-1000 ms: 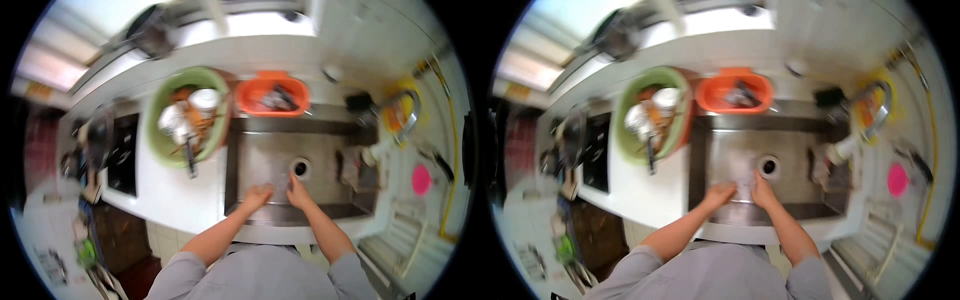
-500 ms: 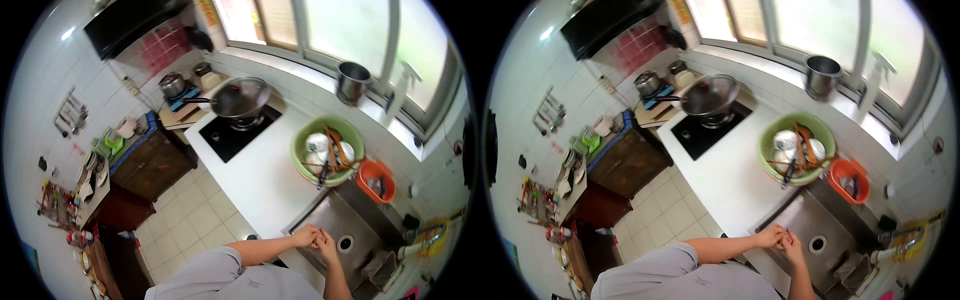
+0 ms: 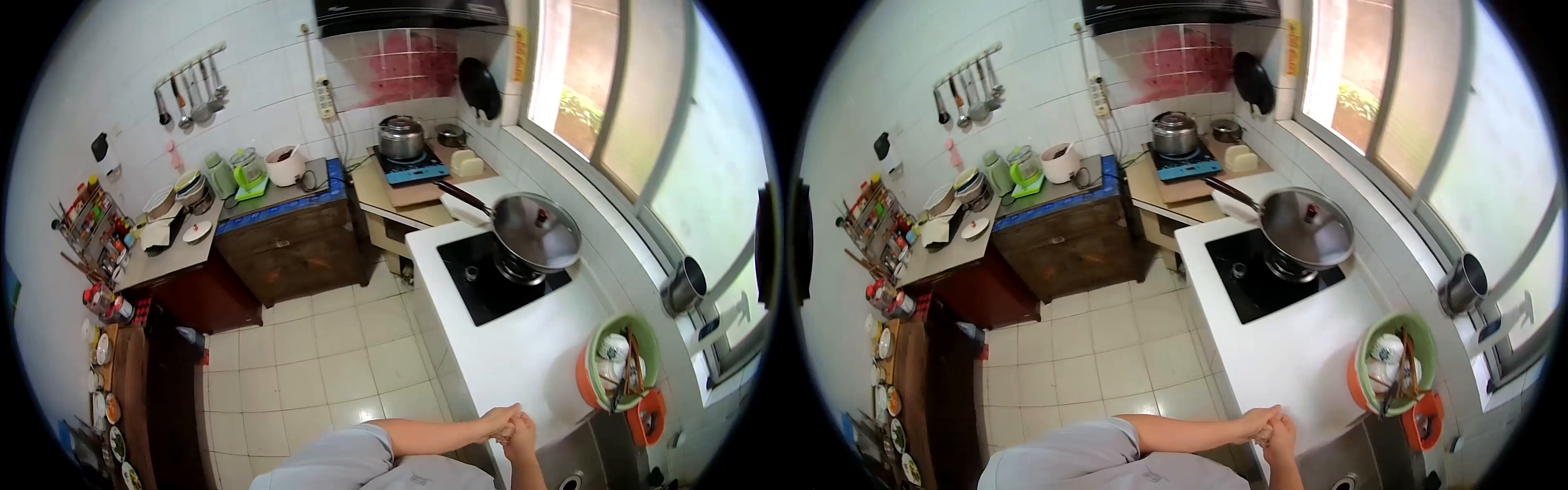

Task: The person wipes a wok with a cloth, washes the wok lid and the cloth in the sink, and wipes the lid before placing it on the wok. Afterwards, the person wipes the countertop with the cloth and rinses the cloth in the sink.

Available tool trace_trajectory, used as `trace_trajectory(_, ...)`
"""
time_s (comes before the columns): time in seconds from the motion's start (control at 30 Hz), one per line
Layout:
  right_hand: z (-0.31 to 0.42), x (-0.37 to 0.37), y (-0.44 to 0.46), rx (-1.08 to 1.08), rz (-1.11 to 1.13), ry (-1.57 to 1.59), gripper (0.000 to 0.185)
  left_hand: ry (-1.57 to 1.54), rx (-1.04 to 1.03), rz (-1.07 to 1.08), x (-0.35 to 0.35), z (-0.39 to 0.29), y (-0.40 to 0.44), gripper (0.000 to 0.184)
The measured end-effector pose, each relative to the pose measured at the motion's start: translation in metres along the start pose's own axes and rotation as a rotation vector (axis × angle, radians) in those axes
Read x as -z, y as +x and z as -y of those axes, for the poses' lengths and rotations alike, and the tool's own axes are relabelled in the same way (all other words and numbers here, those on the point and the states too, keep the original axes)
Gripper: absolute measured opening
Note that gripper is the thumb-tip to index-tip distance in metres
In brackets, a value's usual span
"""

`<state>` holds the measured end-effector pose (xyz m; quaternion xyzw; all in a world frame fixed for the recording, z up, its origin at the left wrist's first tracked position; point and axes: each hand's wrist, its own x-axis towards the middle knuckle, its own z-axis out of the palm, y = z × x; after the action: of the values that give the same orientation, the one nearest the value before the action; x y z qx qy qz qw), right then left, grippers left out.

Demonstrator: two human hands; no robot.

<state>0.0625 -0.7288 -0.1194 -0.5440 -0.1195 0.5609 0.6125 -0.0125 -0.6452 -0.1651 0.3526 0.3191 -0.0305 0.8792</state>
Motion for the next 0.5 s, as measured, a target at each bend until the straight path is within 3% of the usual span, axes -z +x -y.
trace_trajectory(0.07,-0.007,-0.043,0.022,-0.069,0.067,-0.078,0.021,-0.041,-0.102,-0.294,0.033,-0.002,-0.009,0.051)
trace_trajectory(0.13,-0.020,-0.077,0.048,0.012,0.094,-0.246,0.029,-0.023,-0.369,-0.550,0.064,-0.011,-0.017,0.050)
trace_trajectory(0.2,-0.031,-0.111,0.070,0.182,0.119,-0.415,0.031,-0.103,-0.342,-0.533,0.092,-0.047,-0.055,0.045)
trace_trajectory(0.27,-0.035,-0.141,0.088,0.360,0.261,-0.456,0.021,-0.216,-0.344,-0.459,0.130,-0.067,-0.083,0.044)
trace_trajectory(0.33,-0.023,-0.190,0.088,0.440,0.375,-0.421,0.017,-0.304,-0.356,-0.575,0.168,-0.078,-0.100,0.043)
trace_trajectory(0.5,-0.029,-0.217,0.167,0.082,0.441,-0.585,0.028,-0.465,-0.362,-0.718,0.227,-0.099,-0.139,0.039)
